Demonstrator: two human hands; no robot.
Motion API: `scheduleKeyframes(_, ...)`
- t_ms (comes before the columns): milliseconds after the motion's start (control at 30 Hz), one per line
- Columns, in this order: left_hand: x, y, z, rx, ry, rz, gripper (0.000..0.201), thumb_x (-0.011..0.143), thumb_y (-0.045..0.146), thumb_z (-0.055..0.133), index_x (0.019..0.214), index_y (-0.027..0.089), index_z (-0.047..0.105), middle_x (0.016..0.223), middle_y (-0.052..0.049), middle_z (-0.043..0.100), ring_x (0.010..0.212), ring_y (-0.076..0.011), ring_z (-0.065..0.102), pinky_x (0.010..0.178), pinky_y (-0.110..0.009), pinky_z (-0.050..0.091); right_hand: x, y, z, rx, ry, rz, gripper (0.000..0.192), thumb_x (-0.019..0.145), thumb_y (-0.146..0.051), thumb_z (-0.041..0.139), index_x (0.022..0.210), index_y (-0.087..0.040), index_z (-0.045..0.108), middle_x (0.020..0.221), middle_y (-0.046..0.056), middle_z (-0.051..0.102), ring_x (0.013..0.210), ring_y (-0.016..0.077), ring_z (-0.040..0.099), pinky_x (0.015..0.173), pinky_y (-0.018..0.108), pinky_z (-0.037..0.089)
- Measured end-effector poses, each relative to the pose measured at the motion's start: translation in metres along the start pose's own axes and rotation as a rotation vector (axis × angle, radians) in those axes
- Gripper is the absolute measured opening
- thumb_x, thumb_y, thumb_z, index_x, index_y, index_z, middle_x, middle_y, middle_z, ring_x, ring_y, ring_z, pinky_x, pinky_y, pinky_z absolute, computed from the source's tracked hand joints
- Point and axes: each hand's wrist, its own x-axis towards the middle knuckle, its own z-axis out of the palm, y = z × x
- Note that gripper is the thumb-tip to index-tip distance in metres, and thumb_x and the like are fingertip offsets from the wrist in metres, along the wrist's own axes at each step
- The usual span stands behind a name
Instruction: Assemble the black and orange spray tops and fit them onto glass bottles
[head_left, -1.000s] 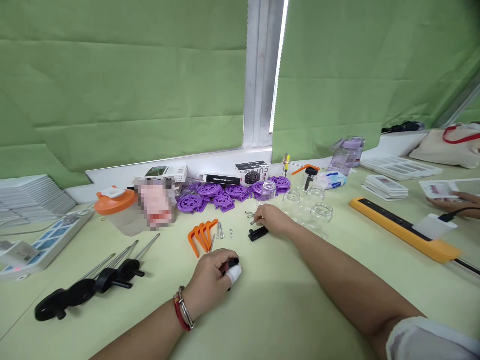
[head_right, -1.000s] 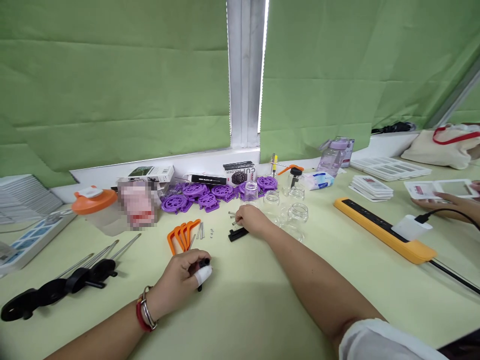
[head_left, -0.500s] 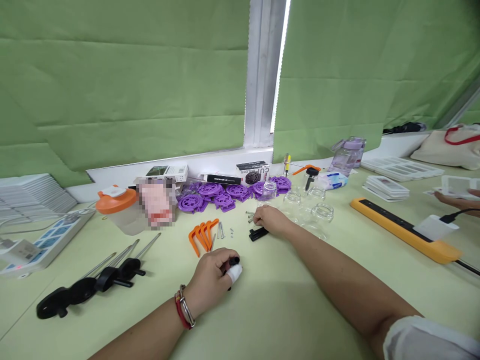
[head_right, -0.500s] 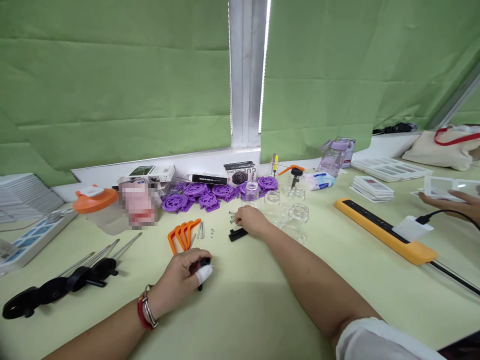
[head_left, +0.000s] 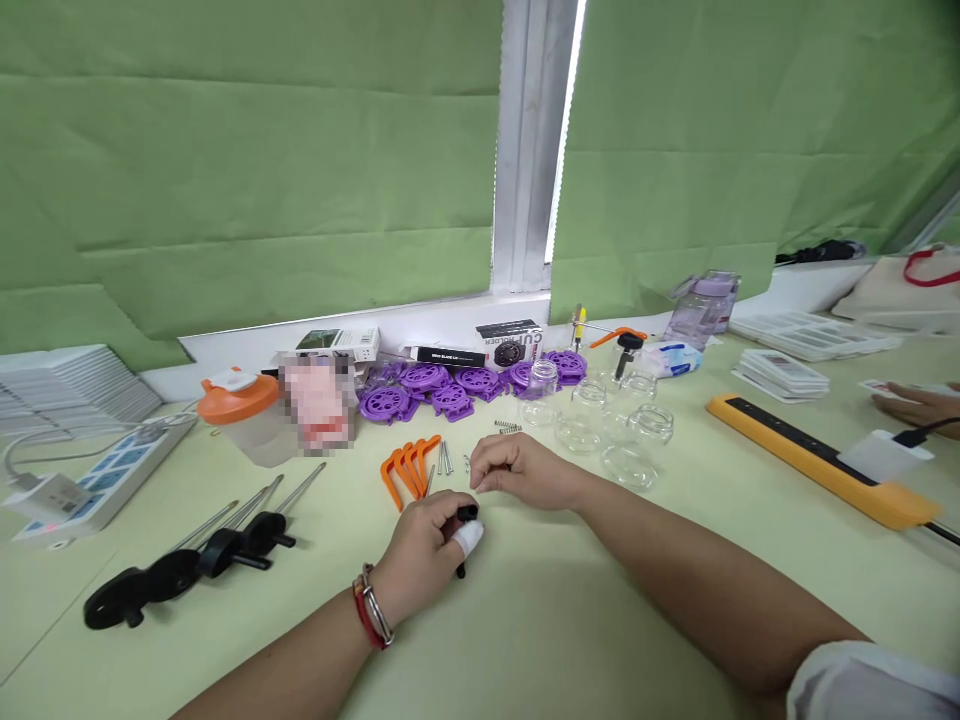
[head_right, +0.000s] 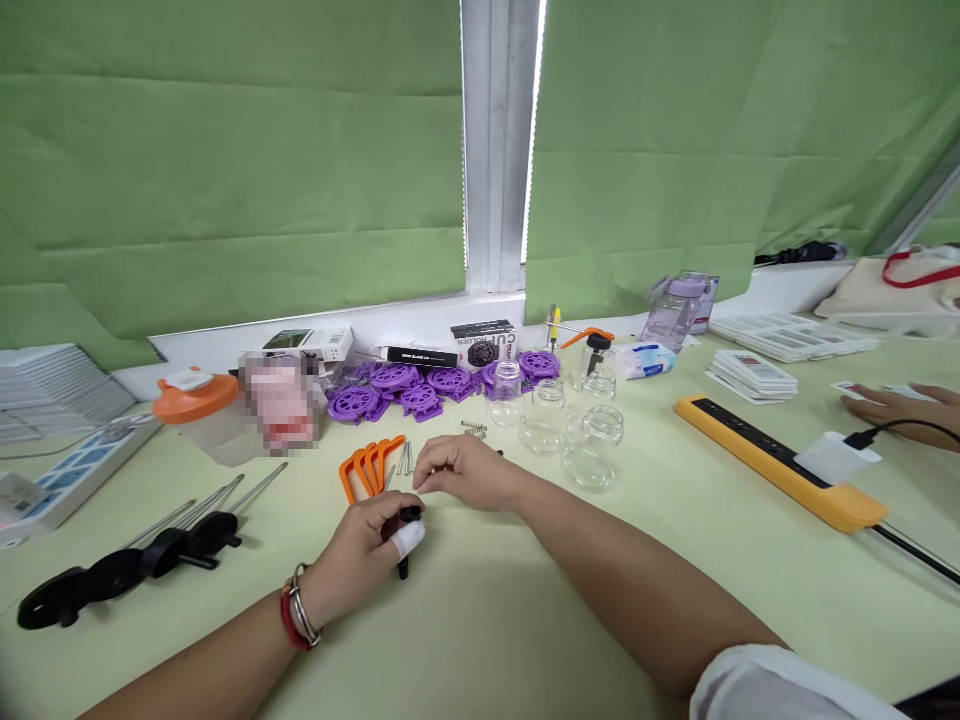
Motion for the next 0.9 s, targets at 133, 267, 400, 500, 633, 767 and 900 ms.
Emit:
scheduleKeyframes(133,0.001,0.001,0.000,0.010,0.009,0.014,0.010,0.080,0.024,0.051,0.076,0.016,0.056,0.064,0.002,0.048,0.058,-0.0108,0.042,0.055,-0.022,0.034,-0.002,-0.008,0.009,-0.005,-0.095,-0.025,0.012,0.079,-0.012,0.059,0.080,-0.018,0.069,0.080,0.001,0.060,0.079,0.0119,0.056,0.074,0.023,0.045)
scheduleKeyframes(267,0.001,0.002,0.000,0.007,0.009,0.017,0.010,0.080,0.023,0.051,0.074,0.016,0.054,0.063,0.002,0.047,0.058,-0.0108,0.041,0.055,-0.022,0.033,-0.002,-0.005,0.008,-0.022,-0.100,-0.023,0.010,0.078,-0.013,0.061,0.080,-0.017,0.070,0.080,0.002,0.060,0.079,0.0115,0.056,0.073,0.022,0.044)
scheduleKeyframes(400,0.000,0.001,0.001,0.012,0.001,0.009,0.010,0.080,0.024,0.051,0.075,0.016,0.055,0.064,0.002,0.047,0.059,-0.0108,0.042,0.055,-0.022,0.034,-0.003,-0.003,0.009,0.002,-0.102,-0.010,0.010,0.078,-0.015,0.062,0.081,-0.018,0.071,0.080,0.001,0.060,0.076,0.0109,0.057,0.072,0.022,0.044)
scheduleKeyframes(500,0.000,0.001,0.000,0.015,-0.001,0.011,0.011,0.080,0.024,0.051,0.076,0.016,0.056,0.064,0.002,0.048,0.059,-0.0109,0.042,0.056,-0.022,0.034,-0.003,-0.003,0.010,0.033,-0.103,0.005,0.010,0.078,-0.017,0.063,0.083,-0.019,0.071,0.082,0.001,0.060,0.074,0.0108,0.057,0.071,0.022,0.045)
scheduleKeyframes(633,0.000,0.000,0.000,0.013,0.001,0.005,0.011,0.081,0.025,0.051,0.080,0.016,0.058,0.067,0.001,0.052,0.060,-0.0112,0.044,0.057,-0.022,0.037,0.000,0.003,0.002,0.035,-0.078,0.007,0.011,0.079,-0.020,0.061,0.083,-0.018,0.071,0.083,0.002,0.063,0.076,0.0123,0.059,0.072,0.024,0.047)
scheduleKeyframes(767,0.000,0.000,0.000,-0.016,-0.010,-0.019,0.016,0.081,0.027,0.051,0.088,0.017,0.061,0.075,-0.002,0.058,0.062,-0.0120,0.050,0.059,-0.023,0.040,0.003,0.030,-0.023,-0.171,0.308,0.147,0.016,0.082,-0.017,0.053,0.087,-0.017,0.069,0.086,0.005,0.067,0.079,0.0159,0.061,0.074,0.029,0.047)
scheduleKeyframes(900,0.000,0.000,0.001,-0.021,-0.009,-0.014,0.016,0.082,0.028,0.051,0.088,0.018,0.062,0.075,-0.002,0.059,0.063,-0.0124,0.051,0.059,-0.023,0.041,0.001,0.065,-0.042,-0.559,0.288,0.194,0.022,0.081,-0.009,0.051,0.084,-0.017,0.070,0.089,0.007,0.070,0.084,0.0198,0.060,0.078,0.032,0.044)
